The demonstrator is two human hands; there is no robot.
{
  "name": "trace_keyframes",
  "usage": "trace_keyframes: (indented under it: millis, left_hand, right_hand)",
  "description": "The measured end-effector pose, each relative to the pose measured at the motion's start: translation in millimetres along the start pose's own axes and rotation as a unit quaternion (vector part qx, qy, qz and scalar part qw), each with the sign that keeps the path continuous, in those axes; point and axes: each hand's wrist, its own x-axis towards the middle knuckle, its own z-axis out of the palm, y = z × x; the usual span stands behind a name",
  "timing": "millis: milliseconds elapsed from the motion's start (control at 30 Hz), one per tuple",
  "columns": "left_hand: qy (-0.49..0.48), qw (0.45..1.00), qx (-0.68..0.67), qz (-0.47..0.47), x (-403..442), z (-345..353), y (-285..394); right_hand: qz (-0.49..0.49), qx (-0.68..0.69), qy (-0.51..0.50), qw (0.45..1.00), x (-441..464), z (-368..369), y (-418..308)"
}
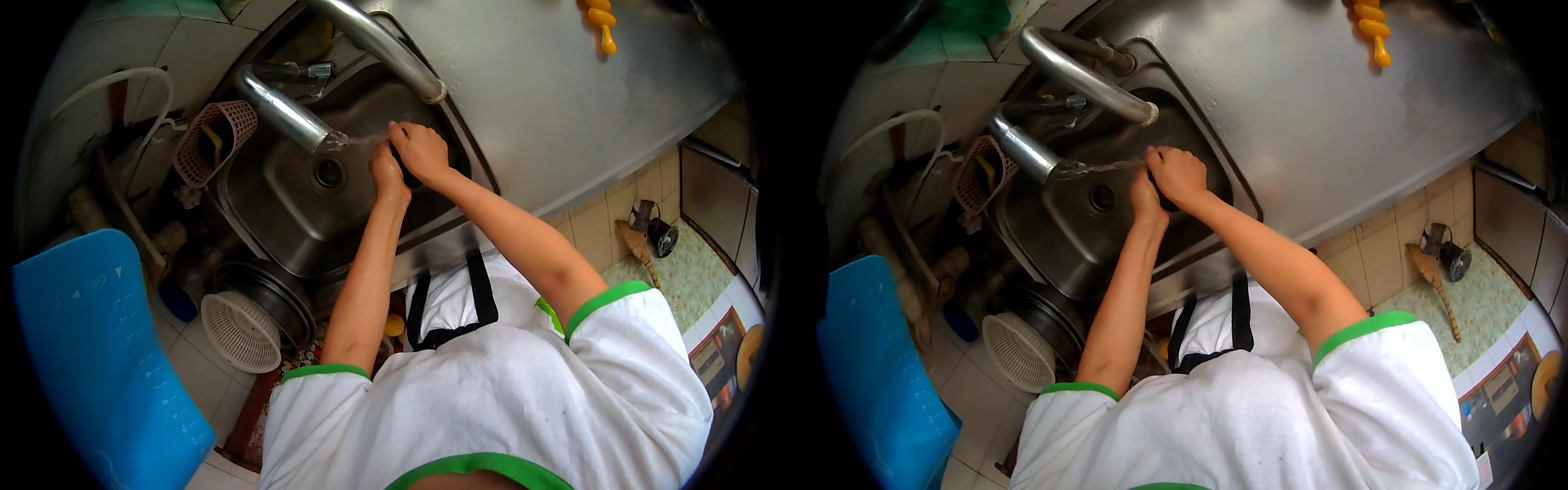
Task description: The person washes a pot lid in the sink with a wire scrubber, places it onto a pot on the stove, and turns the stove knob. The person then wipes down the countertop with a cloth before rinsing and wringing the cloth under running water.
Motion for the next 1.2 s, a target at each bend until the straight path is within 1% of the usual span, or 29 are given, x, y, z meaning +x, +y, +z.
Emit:
trace_keyframes:
  millis: [33,67,100,133,167,200,233,300,333,367,433,467,500,533,600,633,667,700,767,800,833,900,933,967,1033,1067,1133,1167,1200]
  left_hand:
    - [-0.009,1.0,0.014,-0.016,0.9,-0.6,4.3]
    - [-0.019,0.999,0.028,-0.032,2.0,-1.3,9.4]
    - [-0.02,0.999,0.026,-0.028,3.3,-2.1,15.0]
    - [0.034,0.999,0.039,-0.006,0.8,-0.3,25.5]
    - [0.088,0.995,0.049,0.015,0.9,-2.1,34.5]
    - [0.078,0.995,0.055,0.037,13.3,-17.7,37.7]
    - [0.061,0.992,0.05,0.097,25.9,-32.4,39.1]
    - [0.052,0.989,0.085,0.11,6.0,-32.7,66.3]
    - [0.05,0.989,0.084,0.113,3.1,-31.9,76.6]
    - [0.076,0.986,0.092,0.113,0.9,-31.9,85.3]
    - [0.104,0.983,0.098,0.116,-7.4,-29.0,94.0]
    - [0.098,0.976,0.115,0.154,-11.2,-25.1,95.5]
    - [0.093,0.968,0.133,0.19,-15.0,-20.8,96.2]
    - [0.094,0.968,0.132,0.193,-21.4,-14.1,95.3]
    - [0.025,0.985,0.091,0.141,-36.9,2.7,93.0]
    - [0.024,0.985,0.091,0.143,-45.4,11.2,97.4]
    - [-0.005,0.989,0.057,0.135,-55.9,20.5,103.1]
    - [-0.034,0.991,0.023,0.125,-61.7,24.6,105.3]
    - [-0.054,0.991,0.015,0.125,-58.0,12.1,110.5]
    - [-0.072,0.99,0.008,0.124,-54.4,2.4,114.1]
    - [-0.072,0.99,0.007,0.124,-52.5,-7.0,116.9]
    - [-0.071,0.988,-0.064,0.121,-46.6,-26.4,121.4]
    - [-0.019,0.988,-0.093,0.124,-36.5,-37.8,116.5]
    - [-0.018,0.988,-0.094,0.124,-34.1,-41.7,112.4]
    - [0.097,0.994,0.058,0.005,-27.5,-50.7,101.8]
    - [0.097,0.989,0.009,-0.113,-17.7,-49.4,91.8]
    - [0.022,0.973,-0.049,-0.224,-18.9,-35.2,71.8]
    - [0.022,0.973,-0.052,-0.225,-17.3,-29.6,64.0]
    - [-0.1,0.949,-0.149,-0.261,-13.2,-23.1,58.0]
  right_hand:
    - [0.026,0.052,0.007,0.998,4.0,-1.8,0.4]
    - [0.069,0.12,-0.069,0.988,11.7,-7.8,3.1]
    - [0.065,0.12,-0.069,0.988,15.0,-12.5,5.7]
    - [0.067,0.247,-0.097,0.962,16.5,-17.5,6.6]
    - [0.068,0.369,-0.124,0.919,16.1,-24.2,6.0]
    - [-0.009,0.316,-0.112,0.942,14.3,-33.7,7.0]
    - [-0.013,0.314,-0.112,0.943,10.5,-42.1,5.4]
    - [-0.002,0.282,-0.081,0.956,5.1,-55.6,3.4]
    - [-0.007,0.248,-0.115,0.962,6.1,-58.4,7.7]
    - [-0.01,0.247,-0.114,0.962,6.4,-58.5,12.2]
    - [-0.106,0.096,-0.088,0.986,3.4,-54.0,18.4]
    - [-0.11,0.096,-0.089,0.985,1.4,-47.7,19.2]
    - [-0.151,0.055,-0.029,0.987,-3.1,-39.2,20.0]
    - [-0.189,0.013,0.032,0.981,-8.8,-32.8,17.7]
    - [-0.213,-0.02,0.057,0.975,-25.2,-25.7,-7.1]
    - [-0.233,-0.054,0.081,0.968,-29.0,-23.1,-17.1]
    - [-0.249,0.021,0.047,0.967,-24.5,-18.2,-16.1]
    - [-0.25,0.021,0.049,0.967,-14.6,-11.3,-7.8]
    - [-0.236,0.054,0.009,0.97,9.9,2.9,8.5]
    - [-0.228,-0.008,0.045,0.972,17.2,5.9,15.7]
    - [-0.229,-0.008,0.045,0.972,19.6,0.8,15.9]
    - [-0.235,-0.097,0.023,0.967,19.3,-15.8,7.9]
    - [-0.264,-0.078,0.06,0.959,17.4,-21.3,3.2]
    - [-0.266,-0.079,0.059,0.959,15.3,-21.1,0.8]
    - [-0.21,0.007,0.126,0.97,10.0,-17.6,-5.7]
    - [-0.212,0.005,0.125,0.969,6.8,-16.0,-10.0]
    - [-0.22,0.01,0.115,0.969,-1.8,-12.2,-17.9]
    - [-0.221,0.008,0.114,0.969,-7.9,-11.5,-20.7]
    - [-0.239,-0.013,0.101,0.966,-14.4,-11.4,-22.9]
